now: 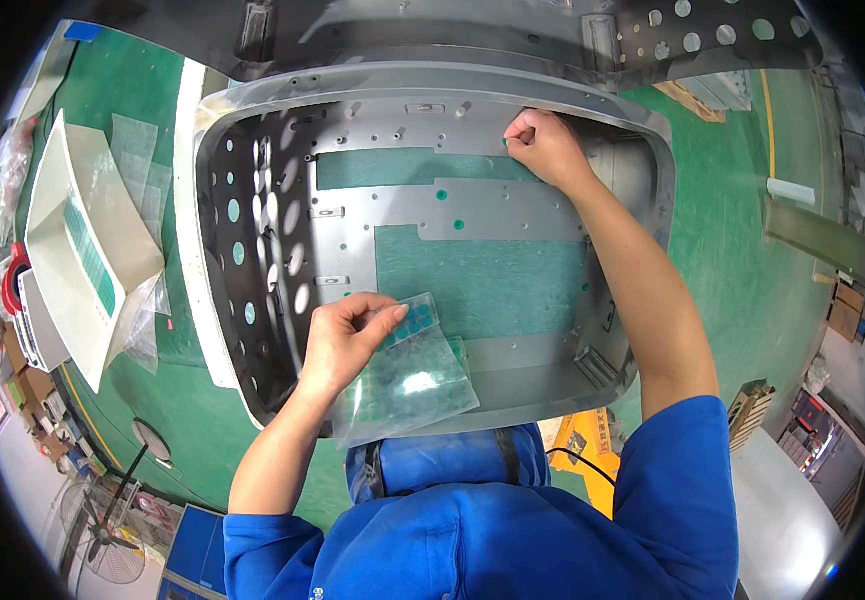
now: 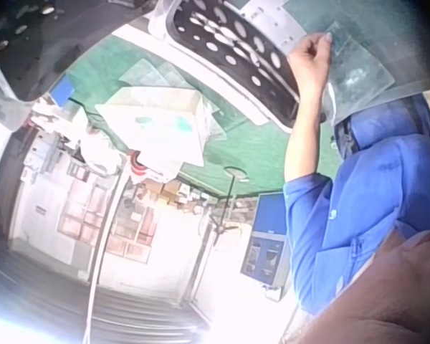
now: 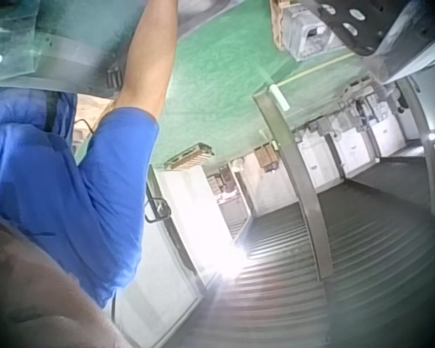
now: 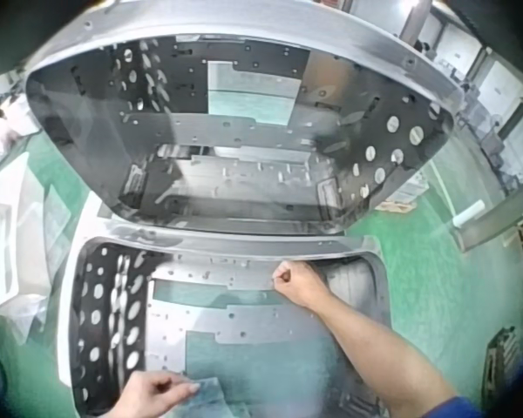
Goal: Applying small green stickers to the interior and exterior of metal equipment enclosures.
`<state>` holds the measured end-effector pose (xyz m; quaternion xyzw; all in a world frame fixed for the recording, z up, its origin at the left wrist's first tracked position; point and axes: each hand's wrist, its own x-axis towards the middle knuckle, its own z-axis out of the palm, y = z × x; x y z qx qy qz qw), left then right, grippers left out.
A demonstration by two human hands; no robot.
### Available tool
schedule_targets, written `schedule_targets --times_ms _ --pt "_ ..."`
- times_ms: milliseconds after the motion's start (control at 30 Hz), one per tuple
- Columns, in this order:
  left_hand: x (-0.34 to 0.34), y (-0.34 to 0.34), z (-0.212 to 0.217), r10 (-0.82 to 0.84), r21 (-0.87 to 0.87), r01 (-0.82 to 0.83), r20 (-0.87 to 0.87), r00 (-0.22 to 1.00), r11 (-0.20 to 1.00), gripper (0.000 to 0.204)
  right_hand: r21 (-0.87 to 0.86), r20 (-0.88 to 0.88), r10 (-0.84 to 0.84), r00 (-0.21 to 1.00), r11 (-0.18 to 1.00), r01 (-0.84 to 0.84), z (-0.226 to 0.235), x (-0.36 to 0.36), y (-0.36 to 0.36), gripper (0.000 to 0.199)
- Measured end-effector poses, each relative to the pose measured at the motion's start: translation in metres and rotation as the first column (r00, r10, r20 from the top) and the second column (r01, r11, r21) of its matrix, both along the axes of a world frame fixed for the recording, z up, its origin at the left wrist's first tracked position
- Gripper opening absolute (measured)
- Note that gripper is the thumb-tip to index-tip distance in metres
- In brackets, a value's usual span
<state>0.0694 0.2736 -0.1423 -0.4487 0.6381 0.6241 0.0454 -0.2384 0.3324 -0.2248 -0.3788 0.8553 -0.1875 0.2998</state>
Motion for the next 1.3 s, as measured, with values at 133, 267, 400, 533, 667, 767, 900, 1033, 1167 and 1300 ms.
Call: schedule_targets --times_ms 133,267,400,533,667,767,900,1033,1167,1300 --pt "0.000 -0.001 0.001 -0.011 -0.004 0.011 0.011 1.000 1.000 0.018 -0.113 -0.045 -0.012 0.999 0.994 0.007 -0.002 0.003 0.003 0.011" --pt "-0.002 -0.001 0.002 -0.013 0.004 0.013 0.009 1.000 1.000 0.018 -0.262 -0.111 0.013 0.994 0.964 -0.041 -0.004 0.010 0.010 0.014" --pt "-0.002 0.000 0.001 -0.022 0.001 0.022 -0.003 1.000 1.000 0.019 -0.350 -0.328 0.076 0.942 0.916 -0.196 0.000 0.019 0.018 0.023" --pt "-0.003 0.000 0.004 -0.029 -0.002 0.029 0.000 1.000 1.000 0.019 -0.258 -0.411 0.105 0.905 0.939 -0.226 0.007 0.031 0.026 0.033" --pt "-0.004 0.000 0.005 -0.018 -0.014 0.018 -0.015 1.000 1.000 0.018 -0.157 -0.480 0.128 0.868 0.961 -0.229 0.012 0.041 0.030 0.044" --pt "-0.003 -0.002 0.007 -0.016 -0.030 0.015 -0.009 1.000 0.999 0.018 -0.008 -0.567 0.217 0.795 0.963 -0.269 0.004 0.055 0.029 0.050" --pt "0.009 -0.002 0.028 0.057 -0.038 -0.059 -0.047 0.997 0.998 0.019 0.092 -0.560 0.295 0.774 0.951 -0.296 0.003 0.066 0.038 0.054" --pt "0.025 0.000 0.070 0.129 -0.128 -0.134 -0.047 0.991 0.983 0.020 0.111 -0.590 0.221 0.777 0.975 -0.193 -0.003 0.070 0.029 0.053" --pt "0.072 0.020 0.100 0.336 -0.139 -0.363 -0.184 0.924 0.921 0.013 0.046 -0.575 0.219 0.788 0.970 -0.237 -0.003 0.084 0.023 0.048" --pt "0.118 0.024 0.114 0.309 -0.266 -0.432 -0.401 0.862 0.862 0.012 -0.071 -0.119 0.200 0.973 0.975 -0.209 0.079 0.135 0.075 0.036"
